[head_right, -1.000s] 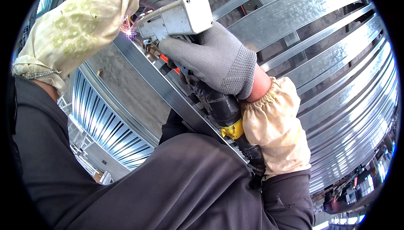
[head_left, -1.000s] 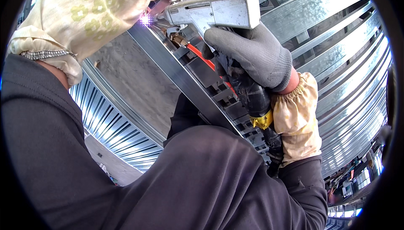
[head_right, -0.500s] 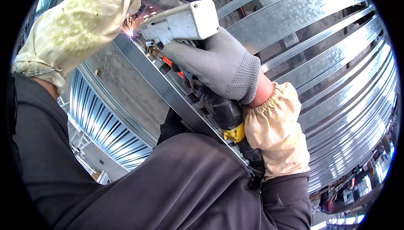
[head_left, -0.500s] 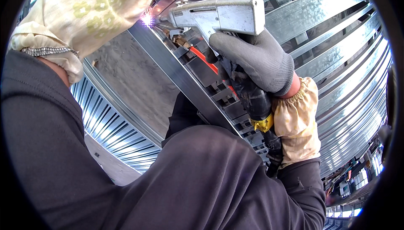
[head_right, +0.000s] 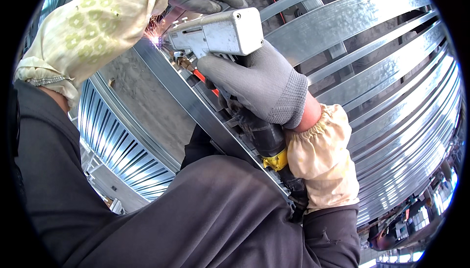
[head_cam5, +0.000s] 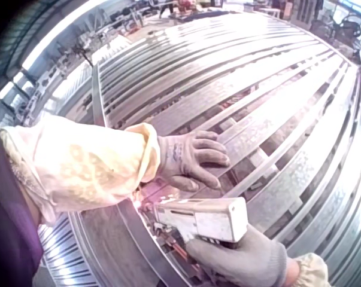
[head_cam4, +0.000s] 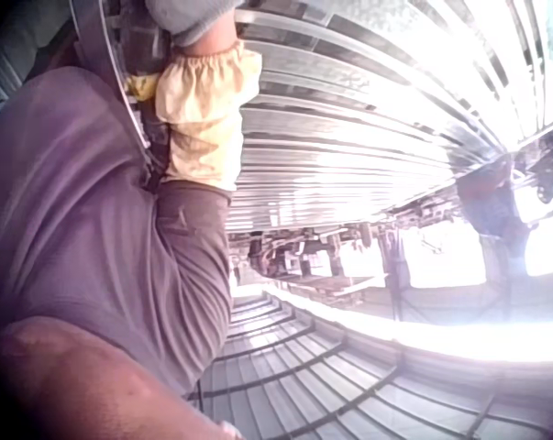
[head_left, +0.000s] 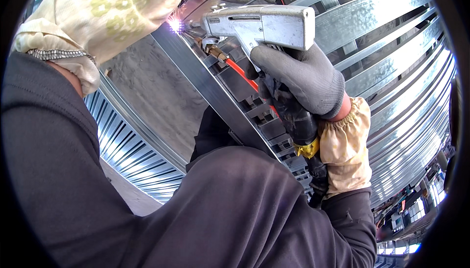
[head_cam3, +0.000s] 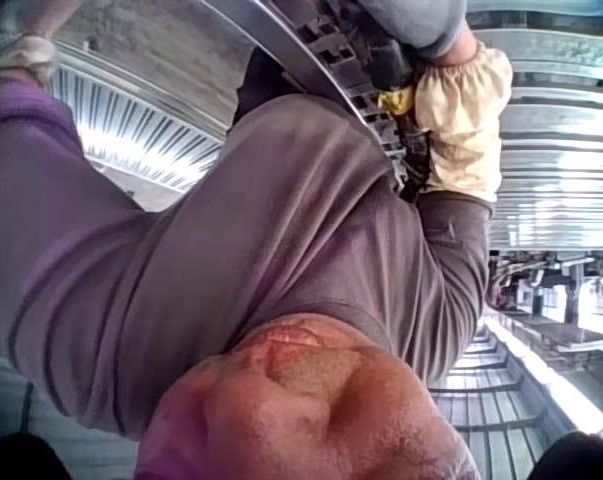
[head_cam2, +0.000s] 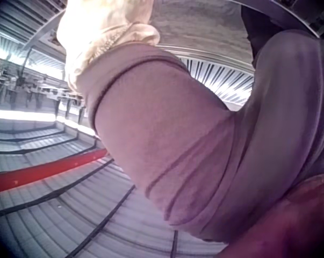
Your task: The person welds a metal grate using a handheld welding torch. They repeatedly position the torch at intersections of the grate bars and apply short welds, moving along the structure to join multiple points.
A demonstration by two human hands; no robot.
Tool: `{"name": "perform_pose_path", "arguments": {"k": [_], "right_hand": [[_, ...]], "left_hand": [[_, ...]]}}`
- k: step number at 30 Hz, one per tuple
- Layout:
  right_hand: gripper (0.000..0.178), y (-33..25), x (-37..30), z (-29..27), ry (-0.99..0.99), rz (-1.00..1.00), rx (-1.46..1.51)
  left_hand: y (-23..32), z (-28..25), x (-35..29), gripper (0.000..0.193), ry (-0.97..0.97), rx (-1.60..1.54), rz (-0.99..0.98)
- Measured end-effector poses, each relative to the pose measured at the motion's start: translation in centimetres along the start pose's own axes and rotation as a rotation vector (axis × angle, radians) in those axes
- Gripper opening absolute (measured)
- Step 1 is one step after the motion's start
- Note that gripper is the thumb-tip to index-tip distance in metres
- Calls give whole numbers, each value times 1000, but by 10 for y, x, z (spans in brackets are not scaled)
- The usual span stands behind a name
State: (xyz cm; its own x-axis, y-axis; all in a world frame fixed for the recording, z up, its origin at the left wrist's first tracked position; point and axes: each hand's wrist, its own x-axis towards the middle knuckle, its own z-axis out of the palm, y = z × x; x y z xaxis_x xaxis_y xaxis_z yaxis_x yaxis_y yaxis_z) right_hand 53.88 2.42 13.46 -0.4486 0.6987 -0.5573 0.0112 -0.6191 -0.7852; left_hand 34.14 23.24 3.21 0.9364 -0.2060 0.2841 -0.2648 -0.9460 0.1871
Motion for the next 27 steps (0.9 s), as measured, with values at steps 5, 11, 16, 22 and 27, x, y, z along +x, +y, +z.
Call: {"name": "perform_pose_path", "arguments": {"k": [5, 11, 16, 22, 27], "right_hand": [[35, -1, -3, 0, 15, 3, 6], [39, 1, -7, 1, 26, 42, 20], [46, 4, -9, 2, 23, 11, 10], [45, 0, -12, 1, 25, 10, -23], [46, 2, -15, 3, 47, 22, -22]], "left_hand": [[1, 2, -2, 38, 5, -6, 2], [-2, 2, -1, 37, 18, -8, 18], [-2, 5, -1, 36, 33, 10, 22], [-1, 2, -1, 37, 36, -9, 9], [0, 2, 1, 38, -6, 4, -2]]}}
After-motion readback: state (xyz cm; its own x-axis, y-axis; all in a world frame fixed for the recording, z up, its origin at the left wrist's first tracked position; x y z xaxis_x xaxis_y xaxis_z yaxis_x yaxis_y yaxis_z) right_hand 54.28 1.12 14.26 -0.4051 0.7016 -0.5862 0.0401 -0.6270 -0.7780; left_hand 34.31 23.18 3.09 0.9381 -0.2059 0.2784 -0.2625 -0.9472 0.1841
